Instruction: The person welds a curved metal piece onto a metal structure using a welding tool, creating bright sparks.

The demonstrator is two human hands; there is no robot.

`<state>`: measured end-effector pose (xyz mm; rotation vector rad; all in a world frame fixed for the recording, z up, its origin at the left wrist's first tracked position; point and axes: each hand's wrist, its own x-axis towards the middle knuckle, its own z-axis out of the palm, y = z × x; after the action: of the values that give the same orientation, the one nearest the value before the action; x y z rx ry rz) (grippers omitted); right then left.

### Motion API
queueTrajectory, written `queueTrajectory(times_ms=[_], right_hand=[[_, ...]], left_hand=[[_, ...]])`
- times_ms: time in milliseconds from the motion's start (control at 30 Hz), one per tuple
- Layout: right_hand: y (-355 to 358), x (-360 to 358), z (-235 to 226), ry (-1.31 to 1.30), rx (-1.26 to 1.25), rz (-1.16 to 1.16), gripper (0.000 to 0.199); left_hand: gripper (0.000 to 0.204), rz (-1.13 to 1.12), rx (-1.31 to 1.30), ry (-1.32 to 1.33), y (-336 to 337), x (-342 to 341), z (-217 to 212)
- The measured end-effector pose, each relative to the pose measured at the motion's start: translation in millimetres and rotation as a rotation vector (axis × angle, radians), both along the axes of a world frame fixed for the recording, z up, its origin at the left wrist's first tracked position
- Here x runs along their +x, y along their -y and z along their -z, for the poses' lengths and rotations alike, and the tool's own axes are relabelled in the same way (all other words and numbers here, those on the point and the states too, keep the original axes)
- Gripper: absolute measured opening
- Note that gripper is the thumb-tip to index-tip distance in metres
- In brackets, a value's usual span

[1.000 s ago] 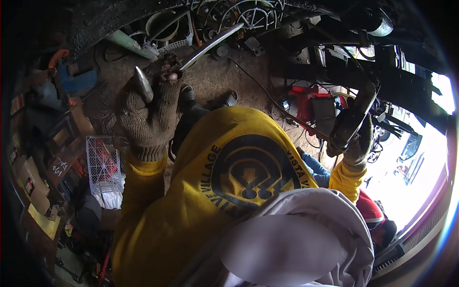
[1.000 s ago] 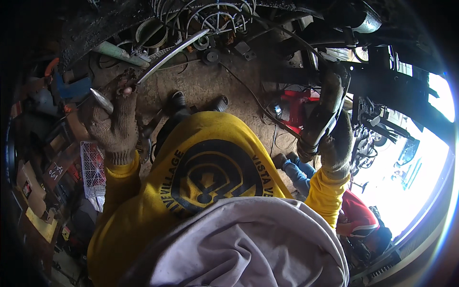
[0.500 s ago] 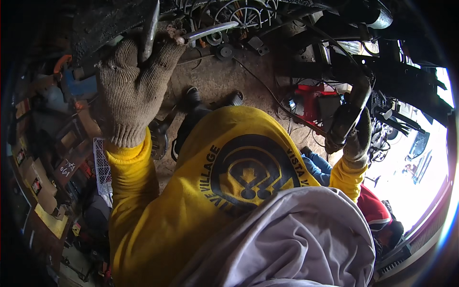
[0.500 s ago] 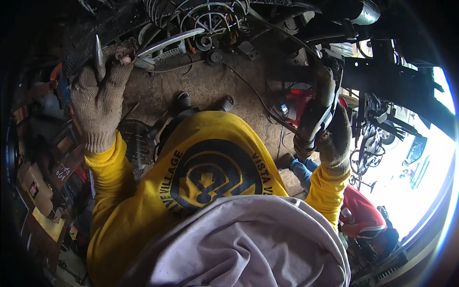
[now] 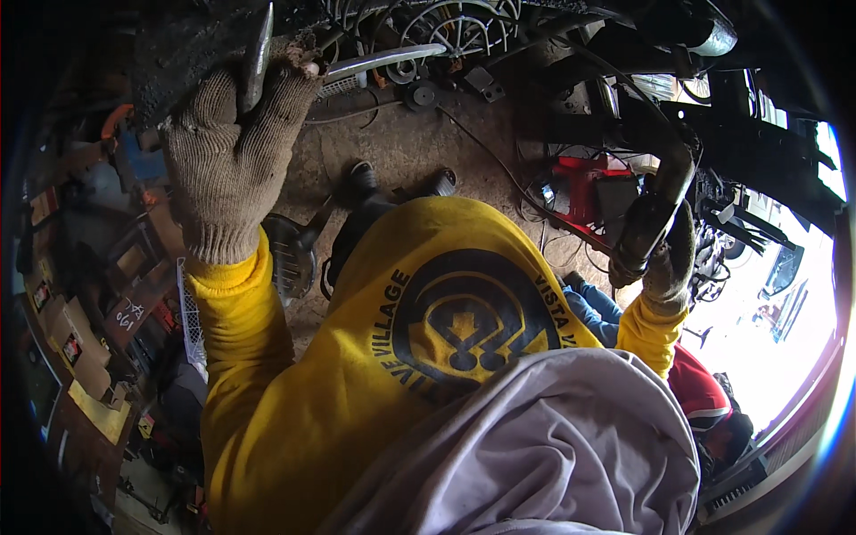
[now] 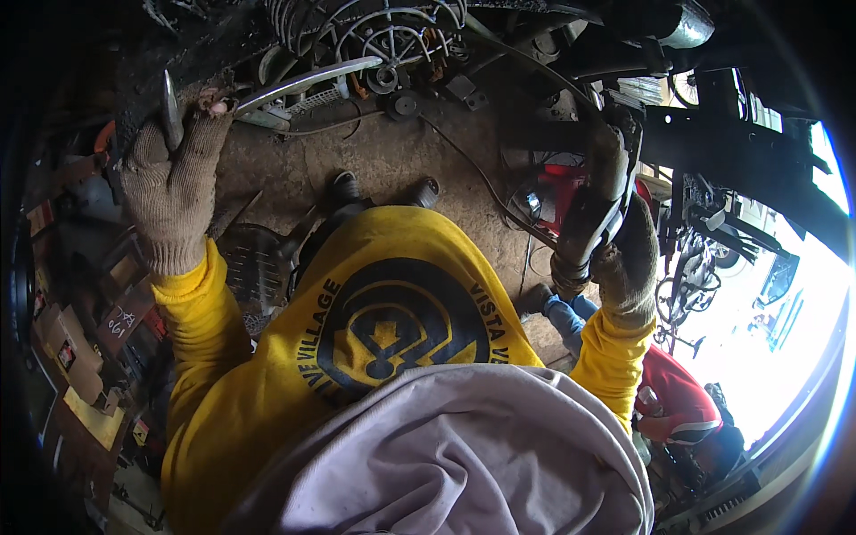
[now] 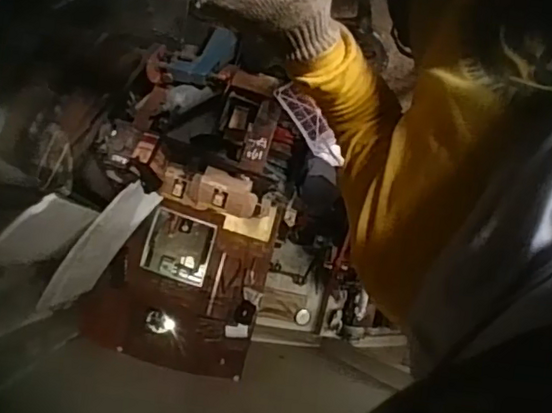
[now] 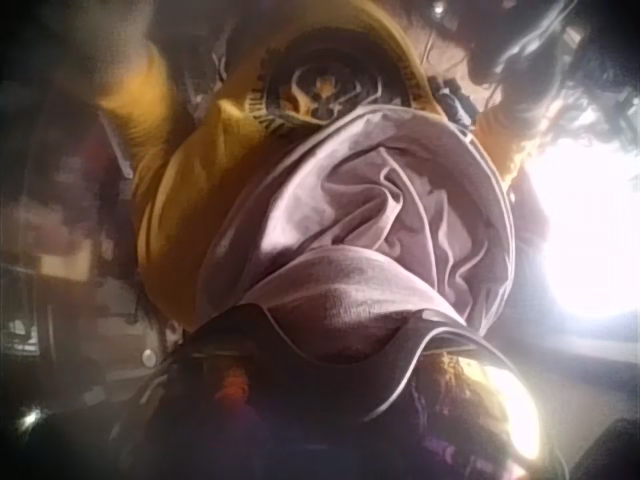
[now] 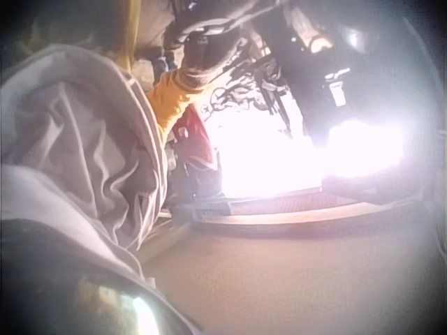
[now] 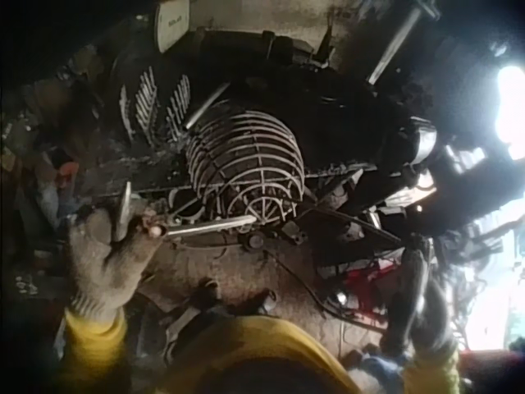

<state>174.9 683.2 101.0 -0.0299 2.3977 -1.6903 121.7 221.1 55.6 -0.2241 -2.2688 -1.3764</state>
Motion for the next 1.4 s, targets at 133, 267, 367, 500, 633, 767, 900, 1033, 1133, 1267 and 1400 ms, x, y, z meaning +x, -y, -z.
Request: queueTrajectory(times_ms=[133, 267, 367, 500, 633, 767, 900, 1033, 1133, 1267, 1400], right_hand=[[4.5, -2.6, -1.4, -0.116, 0.036, -0.048, 0.078], [7.6, -4.2, -2.4, -0.167, 0.052, -0.084, 0.077], [8.3, -3.8, -6.9, -0.061, 0.067, -0.055, 0.082], [10.0, -5.3, -11.4, 0.012, 0.087, -0.044, 0.089], [11.7, -6.9, -16.2, 0.016, 0.117, -0.074, 0.087], [14.1, -5.9, -17.4, 0.025, 0.099, -0.027, 0.084], [16.2, -5.7, -17.3, -0.013, 0.0, -0.013, 0.084], [15.9, -3.2, -18.3, -0.151, 0.094, -0.054, 0.084], [15.0, -0.2, -12.7, -0.17, 0.06, -0.054, 0.082], [11.9, 3.2, 0.0, -0.143, -0.042, -0.067, 0.082], [10.4, 5.1, 3.4, -0.113, -0.012, -0.055, 0.085]], left_hand=[[0.022, 0.003, -0.045, -0.067, 1.8, -2.1, 4.0], [0.023, 0.038, 0.052, -0.054, 1.3, -1.1, 5.4], [0.024, 0.035, 0.08, -0.03, -0.9, 0.7, 6.0], [0.023, 0.003, 0.009, -0.081, -1.6, 1.5, 7.5], [0.021, 0.001, -0.026, 0.006, 2.8, 5.1, 7.0], [0.019, 0.016, -0.141, -0.05, 5.4, 4.5, 5.7], [0.017, -0.005, -0.121, -0.092, 1.2, 0.4, 4.8], [0.017, 0.014, 0.069, 0.034, -5.0, 0.8, 2.1], [0.016, -0.041, 0.101, 0.081, -9.1, 3.0, -2.0], [0.019, -0.012, 0.077, 0.077, -9.2, 5.0, -8.6], [0.022, -0.041, -0.108, 0.096, -4.2, 6.0, -8.4]])
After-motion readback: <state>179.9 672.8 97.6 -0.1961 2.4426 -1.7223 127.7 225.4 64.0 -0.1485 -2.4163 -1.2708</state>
